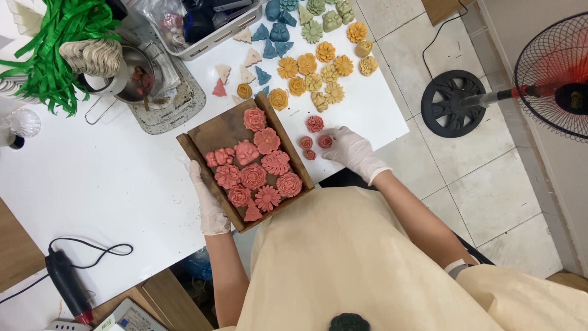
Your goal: Arranging various colored wax flower shapes into a wooden display box.
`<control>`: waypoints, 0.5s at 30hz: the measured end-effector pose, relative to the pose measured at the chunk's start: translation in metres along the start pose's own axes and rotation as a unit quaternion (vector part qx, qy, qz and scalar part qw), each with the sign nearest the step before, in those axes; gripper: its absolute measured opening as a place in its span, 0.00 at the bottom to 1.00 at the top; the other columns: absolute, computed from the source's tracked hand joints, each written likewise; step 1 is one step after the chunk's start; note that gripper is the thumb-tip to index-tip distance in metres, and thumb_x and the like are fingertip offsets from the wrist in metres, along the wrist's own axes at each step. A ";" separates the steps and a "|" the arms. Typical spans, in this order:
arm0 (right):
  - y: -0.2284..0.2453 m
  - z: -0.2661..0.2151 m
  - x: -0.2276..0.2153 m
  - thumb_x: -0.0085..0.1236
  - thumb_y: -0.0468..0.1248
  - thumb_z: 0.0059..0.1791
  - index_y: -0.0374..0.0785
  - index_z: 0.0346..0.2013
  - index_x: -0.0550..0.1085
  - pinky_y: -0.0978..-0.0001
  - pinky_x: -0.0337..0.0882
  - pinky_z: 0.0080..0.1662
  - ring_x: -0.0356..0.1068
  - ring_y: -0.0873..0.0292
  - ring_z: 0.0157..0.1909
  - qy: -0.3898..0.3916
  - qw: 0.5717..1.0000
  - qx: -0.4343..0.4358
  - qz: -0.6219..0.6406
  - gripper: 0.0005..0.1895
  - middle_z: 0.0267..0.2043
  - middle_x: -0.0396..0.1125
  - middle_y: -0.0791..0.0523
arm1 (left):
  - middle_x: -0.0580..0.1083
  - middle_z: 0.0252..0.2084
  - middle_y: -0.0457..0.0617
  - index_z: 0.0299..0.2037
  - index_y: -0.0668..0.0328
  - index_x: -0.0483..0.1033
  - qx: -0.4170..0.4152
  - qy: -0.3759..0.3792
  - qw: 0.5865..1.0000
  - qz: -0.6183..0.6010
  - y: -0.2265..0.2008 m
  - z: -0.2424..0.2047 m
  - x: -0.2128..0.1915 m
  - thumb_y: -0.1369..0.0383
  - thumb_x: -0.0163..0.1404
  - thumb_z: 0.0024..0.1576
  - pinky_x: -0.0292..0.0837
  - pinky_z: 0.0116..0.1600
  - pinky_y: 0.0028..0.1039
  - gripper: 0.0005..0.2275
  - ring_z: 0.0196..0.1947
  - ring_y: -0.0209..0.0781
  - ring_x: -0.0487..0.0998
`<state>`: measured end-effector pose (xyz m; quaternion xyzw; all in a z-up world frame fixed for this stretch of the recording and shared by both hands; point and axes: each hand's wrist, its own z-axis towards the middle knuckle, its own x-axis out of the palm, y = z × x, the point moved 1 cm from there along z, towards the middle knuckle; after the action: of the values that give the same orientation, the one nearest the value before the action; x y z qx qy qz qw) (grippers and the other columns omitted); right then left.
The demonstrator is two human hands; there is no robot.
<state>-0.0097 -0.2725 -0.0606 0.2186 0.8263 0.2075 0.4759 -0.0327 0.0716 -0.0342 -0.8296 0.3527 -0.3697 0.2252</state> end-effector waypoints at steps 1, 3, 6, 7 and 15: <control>0.001 0.004 0.009 0.67 0.45 0.41 0.50 0.57 0.76 0.59 0.72 0.54 0.73 0.50 0.51 0.002 1.000 -0.002 0.000 0.29 0.52 0.71 0.51 | 0.69 0.66 0.49 0.68 0.54 0.64 0.001 -0.002 1.000 0.000 -0.004 -0.003 0.002 0.41 0.48 0.55 0.68 0.68 0.39 0.35 0.64 0.46 0.71; 0.003 0.010 0.028 0.71 0.49 0.39 0.47 0.60 0.71 0.56 0.72 0.52 0.71 0.46 0.52 -0.065 0.996 0.028 -0.045 0.37 0.54 0.67 0.49 | 0.69 0.67 0.49 0.68 0.54 0.65 0.002 -0.016 1.000 -0.012 -0.010 -0.011 0.003 0.40 0.48 0.54 0.68 0.68 0.38 0.36 0.64 0.46 0.72; 0.012 0.008 0.019 0.72 0.50 0.38 0.47 0.60 0.70 0.56 0.73 0.51 0.71 0.46 0.52 -0.099 0.994 0.016 -0.048 0.38 0.55 0.67 0.49 | 0.70 0.66 0.49 0.67 0.55 0.67 -0.022 -0.029 0.999 -0.033 -0.011 -0.014 0.005 0.39 0.49 0.53 0.69 0.67 0.38 0.37 0.63 0.46 0.72; 0.012 0.010 0.016 0.72 0.50 0.38 0.47 0.60 0.70 0.56 0.73 0.51 0.71 0.46 0.52 -0.098 0.994 0.014 -0.048 0.38 0.55 0.67 0.49 | 0.70 0.66 0.49 0.67 0.55 0.67 -0.020 -0.031 0.999 -0.033 -0.013 -0.018 0.009 0.39 0.49 0.53 0.69 0.67 0.38 0.37 0.63 0.46 0.72; 0.021 0.046 0.013 0.66 0.39 0.39 0.48 0.55 0.76 0.55 0.74 0.47 0.72 0.47 0.48 -0.132 0.981 -0.038 -0.140 0.28 0.50 0.70 0.50 | 0.70 0.66 0.47 0.67 0.54 0.66 0.011 -0.040 0.999 0.015 -0.003 -0.009 0.015 0.40 0.51 0.53 0.69 0.67 0.37 0.36 0.63 0.43 0.73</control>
<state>0.0289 -0.2416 -0.0790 0.1079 0.7700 0.1398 0.6131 -0.0309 0.0615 -0.0202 -0.8360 0.3513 -0.3368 0.2536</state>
